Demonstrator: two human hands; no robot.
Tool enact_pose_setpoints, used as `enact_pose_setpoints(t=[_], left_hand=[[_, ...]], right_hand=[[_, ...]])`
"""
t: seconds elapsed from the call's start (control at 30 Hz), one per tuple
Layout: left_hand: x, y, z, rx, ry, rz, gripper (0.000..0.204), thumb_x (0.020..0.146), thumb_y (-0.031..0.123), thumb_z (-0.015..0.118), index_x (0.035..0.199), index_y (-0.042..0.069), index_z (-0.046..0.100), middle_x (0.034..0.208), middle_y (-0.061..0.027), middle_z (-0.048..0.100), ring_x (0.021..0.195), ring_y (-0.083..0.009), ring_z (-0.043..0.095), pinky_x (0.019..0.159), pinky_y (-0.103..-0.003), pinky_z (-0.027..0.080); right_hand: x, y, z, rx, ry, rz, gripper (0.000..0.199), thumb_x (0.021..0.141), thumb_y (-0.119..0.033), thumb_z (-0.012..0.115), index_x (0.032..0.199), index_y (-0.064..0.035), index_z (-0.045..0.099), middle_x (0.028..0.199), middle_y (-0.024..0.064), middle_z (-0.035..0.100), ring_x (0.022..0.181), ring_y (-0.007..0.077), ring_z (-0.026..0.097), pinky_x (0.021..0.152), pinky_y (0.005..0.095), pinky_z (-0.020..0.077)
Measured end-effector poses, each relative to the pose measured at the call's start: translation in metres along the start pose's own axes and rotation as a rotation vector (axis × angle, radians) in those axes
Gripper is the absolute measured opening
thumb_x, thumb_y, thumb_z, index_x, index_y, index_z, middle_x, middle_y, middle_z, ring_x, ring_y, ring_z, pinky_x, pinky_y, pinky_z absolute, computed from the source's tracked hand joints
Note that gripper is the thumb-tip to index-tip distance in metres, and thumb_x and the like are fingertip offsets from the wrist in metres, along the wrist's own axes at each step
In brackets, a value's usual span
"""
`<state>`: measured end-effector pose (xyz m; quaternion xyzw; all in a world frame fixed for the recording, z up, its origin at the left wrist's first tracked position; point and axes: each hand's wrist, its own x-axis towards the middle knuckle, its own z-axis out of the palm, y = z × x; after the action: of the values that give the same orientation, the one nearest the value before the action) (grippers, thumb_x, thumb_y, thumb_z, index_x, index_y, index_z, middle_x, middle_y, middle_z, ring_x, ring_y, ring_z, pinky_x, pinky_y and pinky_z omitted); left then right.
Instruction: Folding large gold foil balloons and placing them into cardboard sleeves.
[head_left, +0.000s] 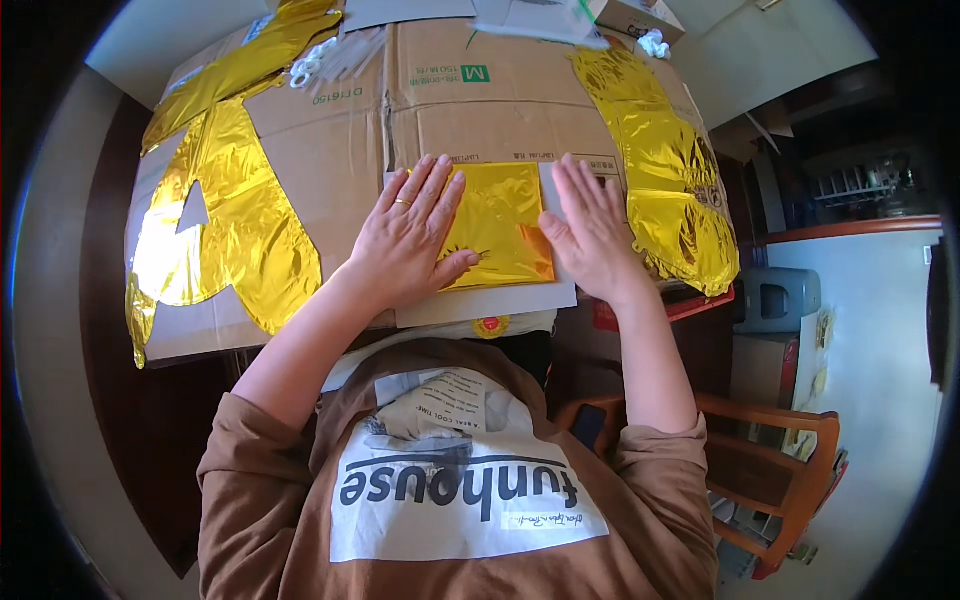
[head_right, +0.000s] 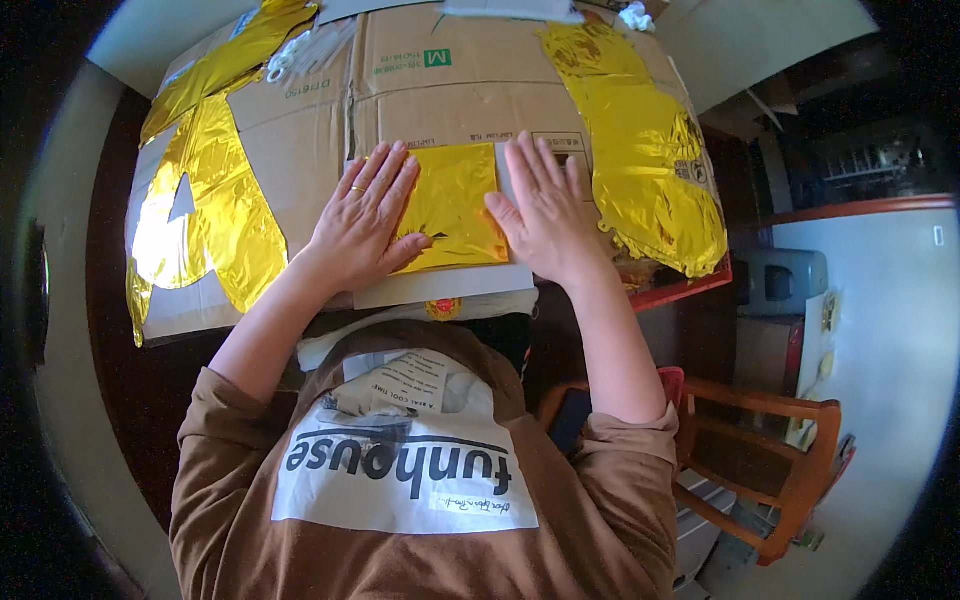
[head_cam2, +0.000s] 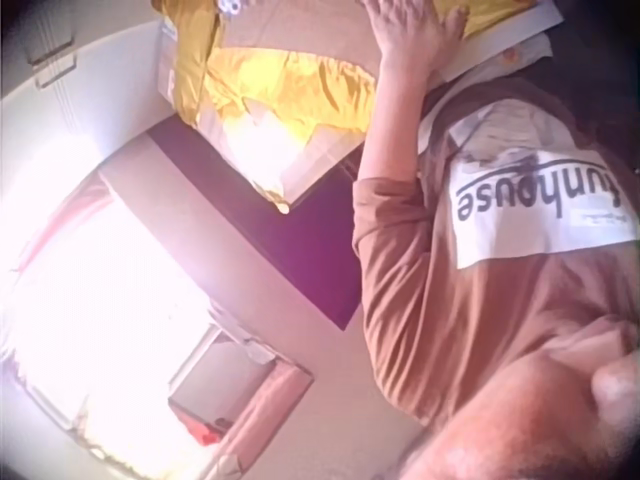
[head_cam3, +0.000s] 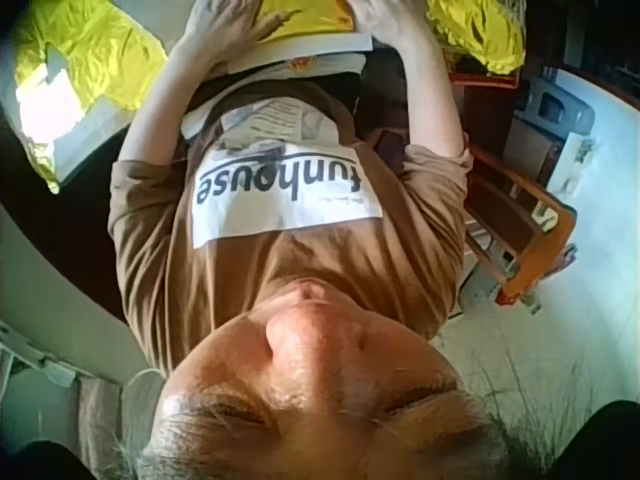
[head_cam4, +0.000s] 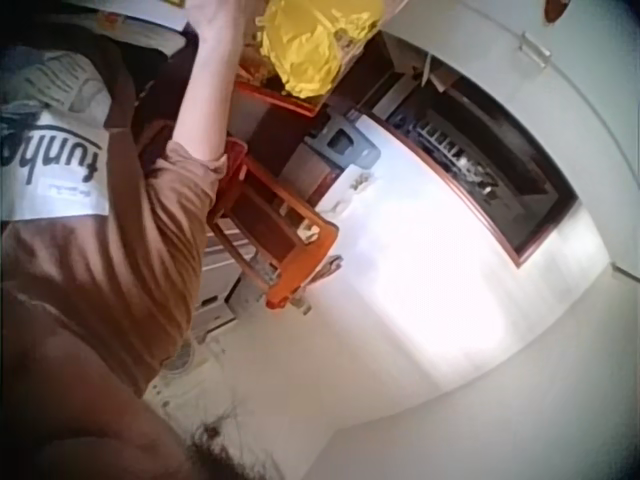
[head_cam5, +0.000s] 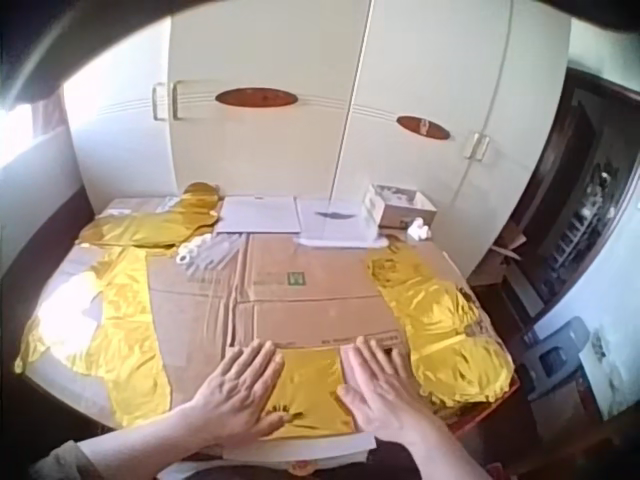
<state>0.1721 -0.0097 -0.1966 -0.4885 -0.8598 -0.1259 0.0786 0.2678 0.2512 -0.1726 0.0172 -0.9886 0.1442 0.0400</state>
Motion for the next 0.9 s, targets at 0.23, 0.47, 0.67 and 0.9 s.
enact_pose_setpoints(t=[0.23,0.47,0.67,0.9], left_hand=[[0.003,-0.002,-0.001,0.012,-0.011,0.005,0.087,0.096,0.061,0.049,0.151,-0.006,0.038,0.16,-0.0255,0.033,0.152,-0.0382,0.026,0.124,-0.051,0.018],[0.002,-0.003,-0.008,-0.008,-0.069,-0.011,0.104,0.091,0.075,0.046,0.155,-0.005,0.03,0.162,-0.0274,0.026,0.154,-0.0387,0.021,0.125,-0.049,0.015],[-0.001,-0.008,-0.01,-0.02,-0.102,-0.007,0.119,0.082,0.085,0.048,0.155,-0.007,0.027,0.163,-0.0285,0.023,0.154,-0.0394,0.018,0.125,-0.048,0.014],[-0.002,-0.009,-0.01,-0.069,-0.053,0.004,0.117,0.084,0.084,0.046,0.154,-0.008,0.029,0.162,-0.0299,0.025,0.153,-0.0413,0.02,0.125,-0.05,0.014]], right_hand=[[0.02,-0.042,0.02,-0.022,0.072,-0.11,0.075,0.105,-0.051,0.04,0.157,0.0015,0.028,0.164,0.0244,0.024,0.153,0.0401,0.023,0.123,0.0586,0.0113],[0.015,-0.046,0.038,-0.112,0.053,-0.067,0.079,0.101,-0.052,0.048,0.158,-0.002,0.028,0.164,0.0262,0.023,0.152,0.0424,0.022,0.12,0.0638,0.0133],[0.015,-0.047,0.037,-0.121,0.025,-0.044,0.082,0.099,-0.055,0.049,0.159,-0.0037,0.026,0.163,0.0287,0.022,0.152,0.0438,0.021,0.12,0.065,0.0132],[0.015,-0.047,0.039,-0.141,0.031,-0.043,0.083,0.099,-0.055,0.049,0.159,-0.0037,0.026,0.163,0.0301,0.02,0.153,0.0438,0.02,0.12,0.0648,0.013]])
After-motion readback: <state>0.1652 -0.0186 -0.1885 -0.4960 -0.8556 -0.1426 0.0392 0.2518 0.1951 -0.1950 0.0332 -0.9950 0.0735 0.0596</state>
